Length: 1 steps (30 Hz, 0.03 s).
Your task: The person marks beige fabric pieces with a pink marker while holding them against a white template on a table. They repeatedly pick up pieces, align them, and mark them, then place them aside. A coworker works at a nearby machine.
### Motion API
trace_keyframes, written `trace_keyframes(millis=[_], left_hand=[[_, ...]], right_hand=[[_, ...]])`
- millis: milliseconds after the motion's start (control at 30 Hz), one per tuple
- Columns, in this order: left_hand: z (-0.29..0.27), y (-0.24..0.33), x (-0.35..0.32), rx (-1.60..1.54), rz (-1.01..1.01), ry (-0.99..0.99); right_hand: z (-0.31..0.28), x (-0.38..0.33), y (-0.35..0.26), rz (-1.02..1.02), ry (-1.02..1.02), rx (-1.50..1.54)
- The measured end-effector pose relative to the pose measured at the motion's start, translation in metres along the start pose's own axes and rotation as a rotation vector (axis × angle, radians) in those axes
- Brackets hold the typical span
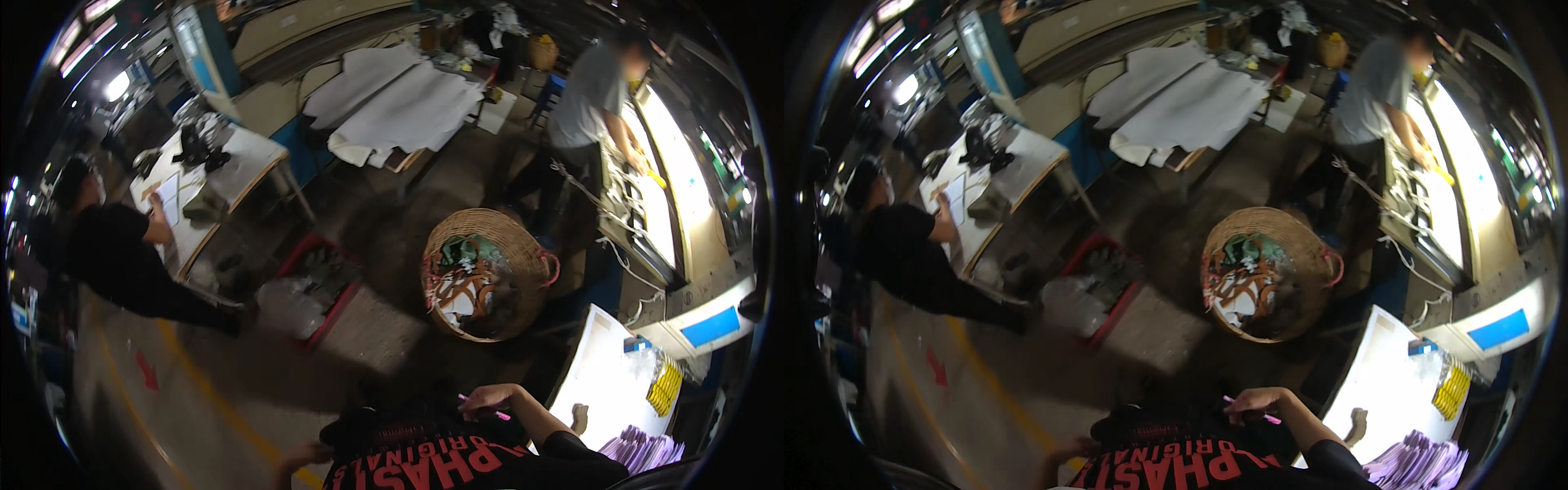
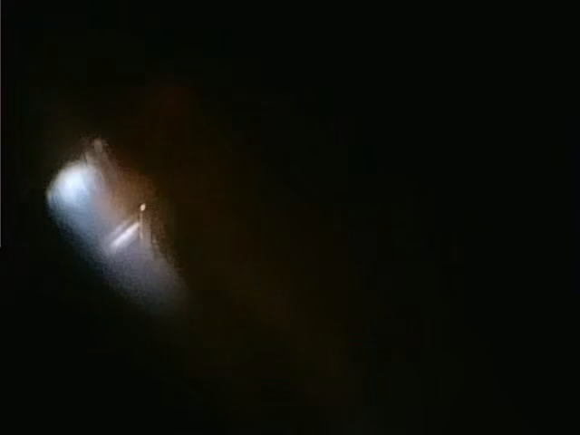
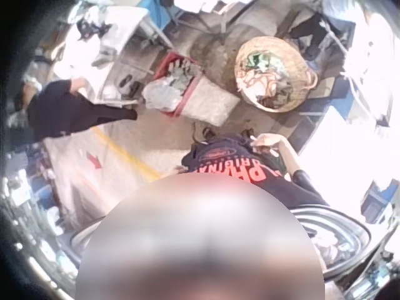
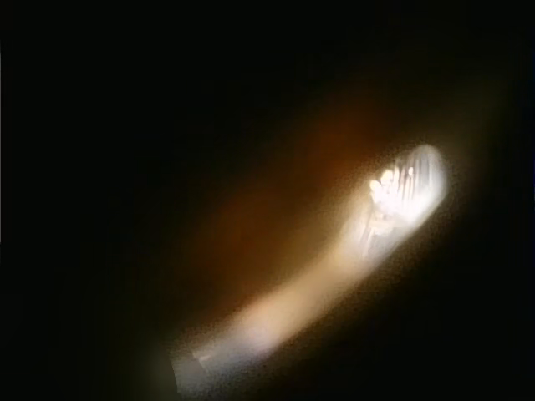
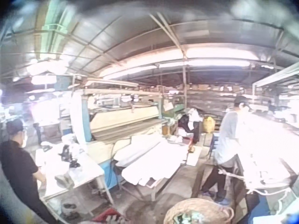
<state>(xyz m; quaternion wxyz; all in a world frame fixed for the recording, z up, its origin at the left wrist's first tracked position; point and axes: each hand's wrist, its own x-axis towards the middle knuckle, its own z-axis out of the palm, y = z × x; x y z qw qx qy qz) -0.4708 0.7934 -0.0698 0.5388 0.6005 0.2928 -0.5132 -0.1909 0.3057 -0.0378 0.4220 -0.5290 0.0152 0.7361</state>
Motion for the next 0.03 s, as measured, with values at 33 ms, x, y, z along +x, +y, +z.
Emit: trace_keyframes(millis=[33], left_hand=[[-0.0008, -0.0079, -0.01, -0.032, -0.003, 0.009]], right_hand=[[0.0064, 0.0086, -0.0136, 0.026, -0.007, -0.024]])
